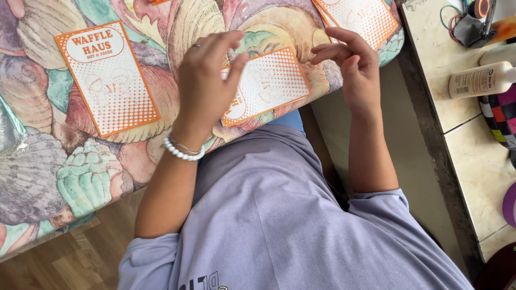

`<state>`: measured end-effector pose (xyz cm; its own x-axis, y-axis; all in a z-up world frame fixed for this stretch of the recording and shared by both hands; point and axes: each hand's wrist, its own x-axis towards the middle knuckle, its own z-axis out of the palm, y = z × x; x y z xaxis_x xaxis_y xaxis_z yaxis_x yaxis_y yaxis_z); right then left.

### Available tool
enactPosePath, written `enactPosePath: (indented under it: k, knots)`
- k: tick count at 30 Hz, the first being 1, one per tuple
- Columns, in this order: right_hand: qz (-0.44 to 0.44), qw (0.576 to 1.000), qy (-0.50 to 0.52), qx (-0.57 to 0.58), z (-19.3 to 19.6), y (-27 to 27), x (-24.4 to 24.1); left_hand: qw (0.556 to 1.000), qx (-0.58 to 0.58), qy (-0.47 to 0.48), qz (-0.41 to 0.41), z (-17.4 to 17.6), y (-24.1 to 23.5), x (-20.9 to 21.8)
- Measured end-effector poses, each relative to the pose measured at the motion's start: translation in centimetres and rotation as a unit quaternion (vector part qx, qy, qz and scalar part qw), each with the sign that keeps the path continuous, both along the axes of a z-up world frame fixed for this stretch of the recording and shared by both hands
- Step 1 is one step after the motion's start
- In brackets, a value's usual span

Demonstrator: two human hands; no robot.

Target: Applying glue to paper sleeves and folding them to assemble bags

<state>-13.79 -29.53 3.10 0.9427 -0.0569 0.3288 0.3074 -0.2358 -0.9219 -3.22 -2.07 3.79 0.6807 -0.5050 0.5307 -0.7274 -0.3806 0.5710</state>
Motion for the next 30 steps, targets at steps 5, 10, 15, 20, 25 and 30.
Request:
enactPosePath:
  k: [5, 10, 15, 20, 25, 30]
  knots:
    - [-0.038, 0.999, 0.011, 0.001, -0.2, -1.7, -1.8, 0.977, 0.210, 0.007, 0.042, -1.9, -3.7, -1.3]
    - [-0.062, 0.998, 0.030, 0.015, -1.6, -3.0, -3.3, 0.954, 0.285, 0.041, 0.078, -2.9, -4.8, -1.7]
    - [-0.087, 0.996, -0.019, 0.021, -3.2, -2.6, -2.8, 0.977, 0.029, 0.205, 0.050, -3.0, -3.8, -1.9]
    - [-0.107, 0.975, -0.064, 0.184, 0.2, 3.8, -2.0, 0.871, -0.308, 0.383, -0.023, -1.5, -2.9, -5.0]
    - [-0.176, 0.963, -0.104, 0.177, 3.4, 7.8, -1.7, 0.769, -0.438, 0.460, -0.074, -0.1, -2.0, -6.4]
    - [-0.172, 0.970, -0.135, 0.108, 3.6, 8.1, -1.6, 0.884, -0.366, 0.283, -0.074, 5.4, 0.2, -5.8]
